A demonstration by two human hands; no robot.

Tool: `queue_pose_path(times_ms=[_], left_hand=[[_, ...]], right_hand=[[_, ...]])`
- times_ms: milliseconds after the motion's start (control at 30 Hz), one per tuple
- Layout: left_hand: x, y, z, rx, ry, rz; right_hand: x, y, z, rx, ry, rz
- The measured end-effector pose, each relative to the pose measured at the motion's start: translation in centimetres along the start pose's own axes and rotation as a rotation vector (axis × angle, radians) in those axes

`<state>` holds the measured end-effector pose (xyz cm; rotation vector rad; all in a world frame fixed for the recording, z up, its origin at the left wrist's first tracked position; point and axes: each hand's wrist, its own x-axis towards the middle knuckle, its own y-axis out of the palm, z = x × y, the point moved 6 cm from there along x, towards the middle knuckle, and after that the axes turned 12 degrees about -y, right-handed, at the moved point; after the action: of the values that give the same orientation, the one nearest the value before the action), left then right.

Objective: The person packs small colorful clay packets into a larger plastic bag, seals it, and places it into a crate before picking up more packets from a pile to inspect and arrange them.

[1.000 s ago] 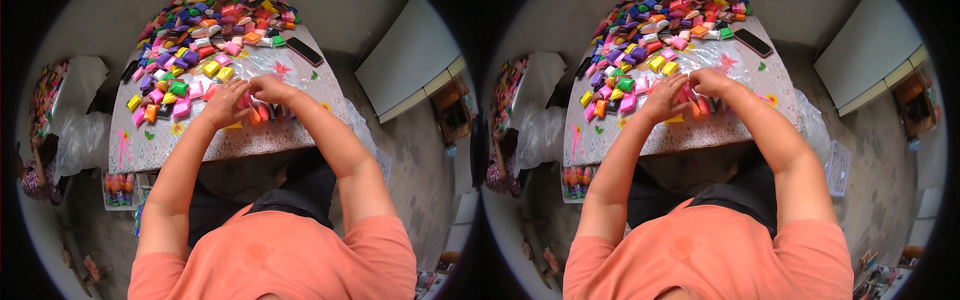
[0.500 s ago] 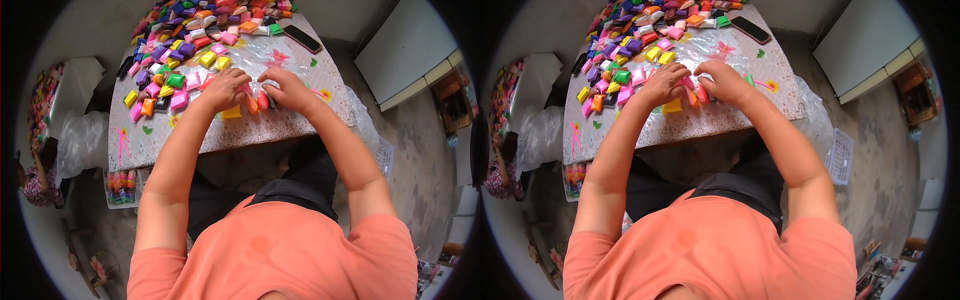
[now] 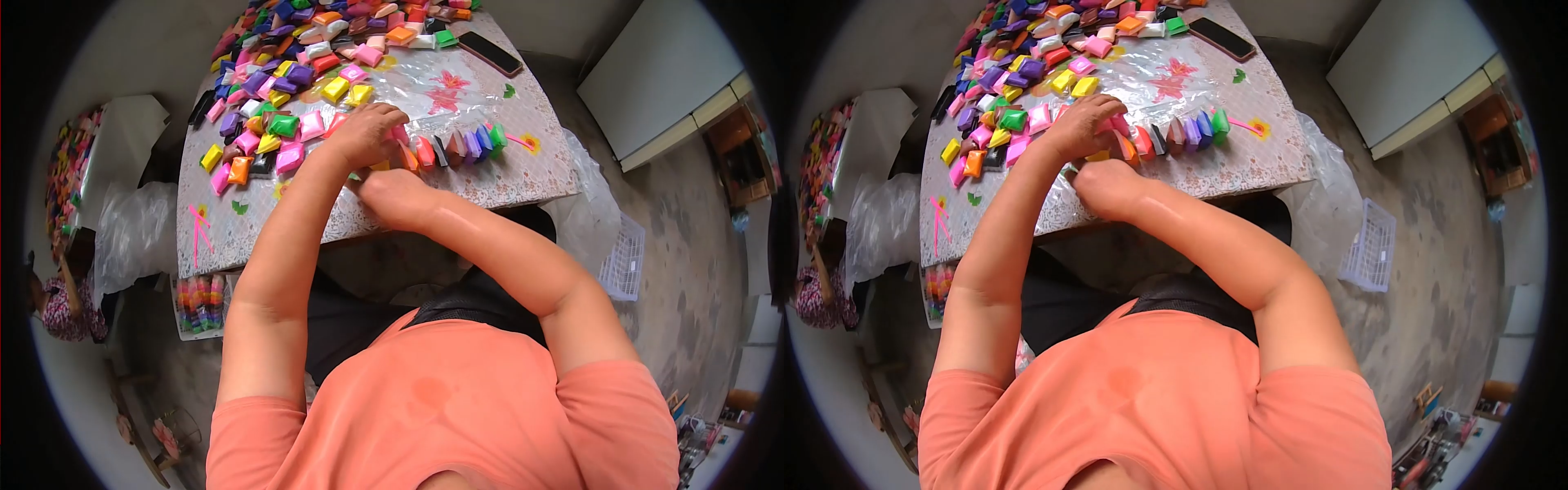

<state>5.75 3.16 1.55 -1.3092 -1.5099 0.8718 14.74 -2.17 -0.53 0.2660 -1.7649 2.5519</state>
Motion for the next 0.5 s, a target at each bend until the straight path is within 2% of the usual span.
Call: queue_pose_path(times_ms=[67, 300, 400, 500], left_hand=[[0.2, -0.1, 0.0, 0.005, -0.015, 0.032], [0.6, 0.3, 0.5, -0.022, -0.077, 0.035], [0.7, 0.2, 0.7, -0.051, -0.077, 0.046], [0.7, 0.0, 0.5, -0.060, -0.048, 0.070]], right_hand=[[0.7, -0.1, -0.9, -0.072, 0.080, 0.095], [0.7, 0.5, -1.6, -0.159, 0.068, 0.048], [0.2, 0.4, -1.5, -0.063, 0.100, 0.023], [-0.8, 0.2, -1.1, -0.142, -0.054, -0.261]])
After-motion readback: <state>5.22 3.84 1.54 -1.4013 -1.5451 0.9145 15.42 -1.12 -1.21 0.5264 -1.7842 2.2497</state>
